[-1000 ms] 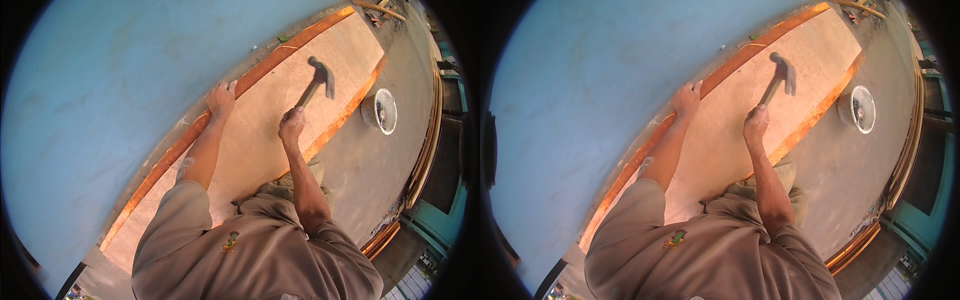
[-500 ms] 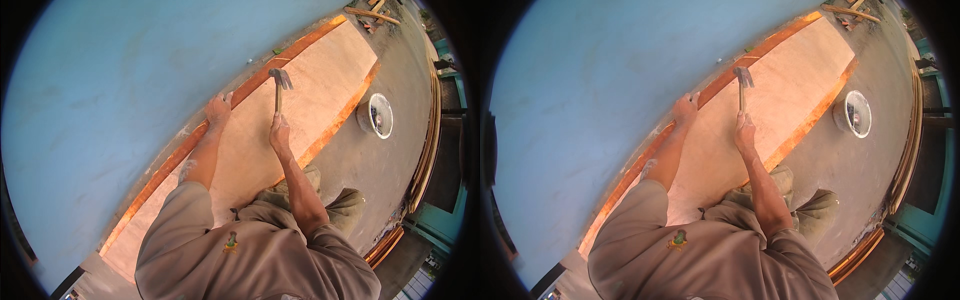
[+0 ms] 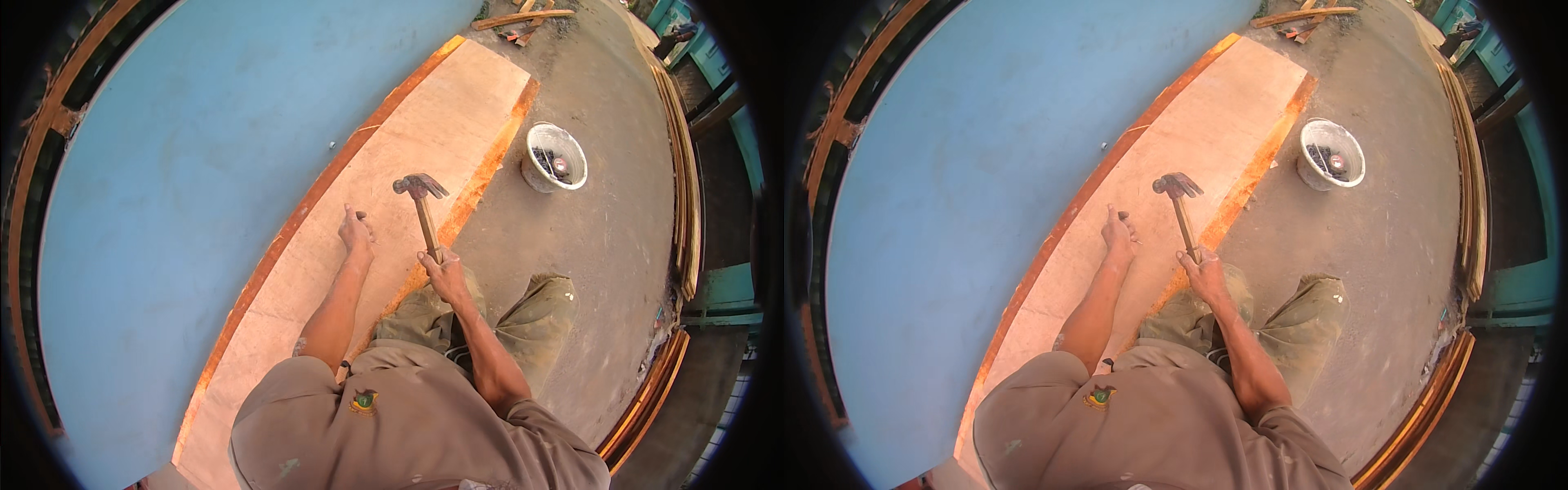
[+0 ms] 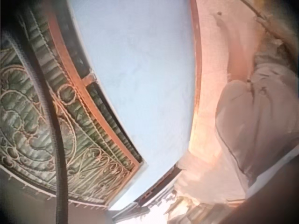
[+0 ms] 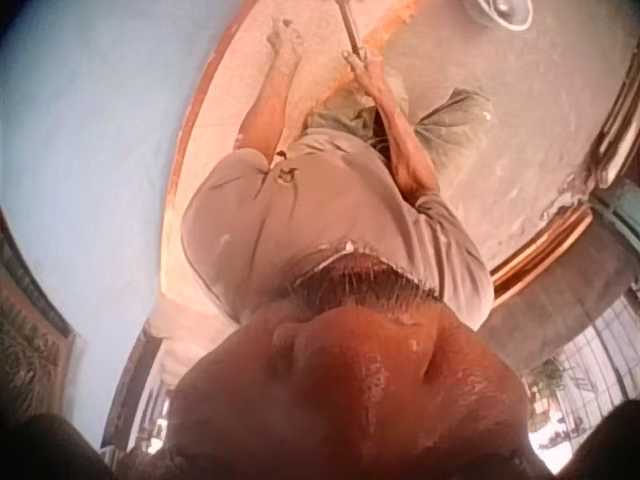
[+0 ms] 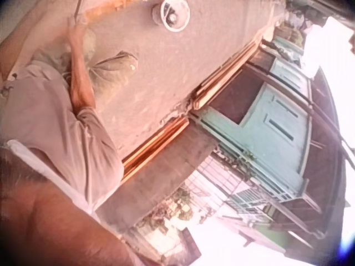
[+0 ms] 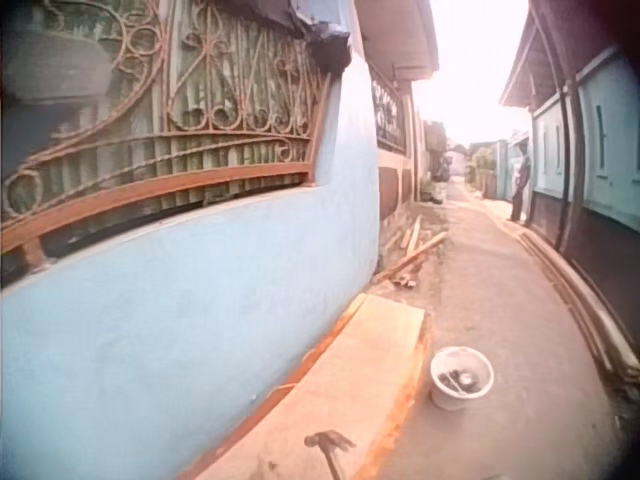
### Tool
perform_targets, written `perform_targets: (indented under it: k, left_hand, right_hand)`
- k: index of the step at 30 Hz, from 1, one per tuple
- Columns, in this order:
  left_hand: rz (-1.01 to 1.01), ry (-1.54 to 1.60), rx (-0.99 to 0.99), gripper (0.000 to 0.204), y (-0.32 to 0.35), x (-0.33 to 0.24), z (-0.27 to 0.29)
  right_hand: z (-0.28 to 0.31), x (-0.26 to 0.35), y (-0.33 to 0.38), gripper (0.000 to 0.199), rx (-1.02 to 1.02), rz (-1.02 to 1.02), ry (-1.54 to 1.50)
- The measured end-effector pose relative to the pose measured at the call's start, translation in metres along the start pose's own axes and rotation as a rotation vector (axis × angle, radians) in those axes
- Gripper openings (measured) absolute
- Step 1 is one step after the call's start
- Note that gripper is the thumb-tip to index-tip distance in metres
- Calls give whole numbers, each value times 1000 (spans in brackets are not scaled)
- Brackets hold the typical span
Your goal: The person hammers nails into a wooden frame using a hammer, securing the pieces together. They then move to an indoor area, pick up a bucket of nails, and sort through them.
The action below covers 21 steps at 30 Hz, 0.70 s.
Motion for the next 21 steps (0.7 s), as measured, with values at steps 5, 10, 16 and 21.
perform_targets:
  k: [5,10,16,21]
  left_hand:
    - [530,349,159,37,111,117,-72]
    - [479,224,184,35,161,125,-122]
    - [509,188,240,27,188,141,-146]
    - [419,-66,677,15,258,137,-173]
  right_hand:
    - [58,7,-2,24,-140,132,-169]
    - [124,-7,-10,18,-307,204,-257]
    - [198,12,9,17,-425,286,-133]
    - [234,24,-14,14,-571,275,-216]
Point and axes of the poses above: each hand's wrist, its own y-axis away from the middle knuckle, its own z-axis out of the back of the hand, x = y × z, the point moved 10 cm from there along -y, towards the middle knuckle, and after that the axes turned 12 degrees about -x, right-handed, at the moved point
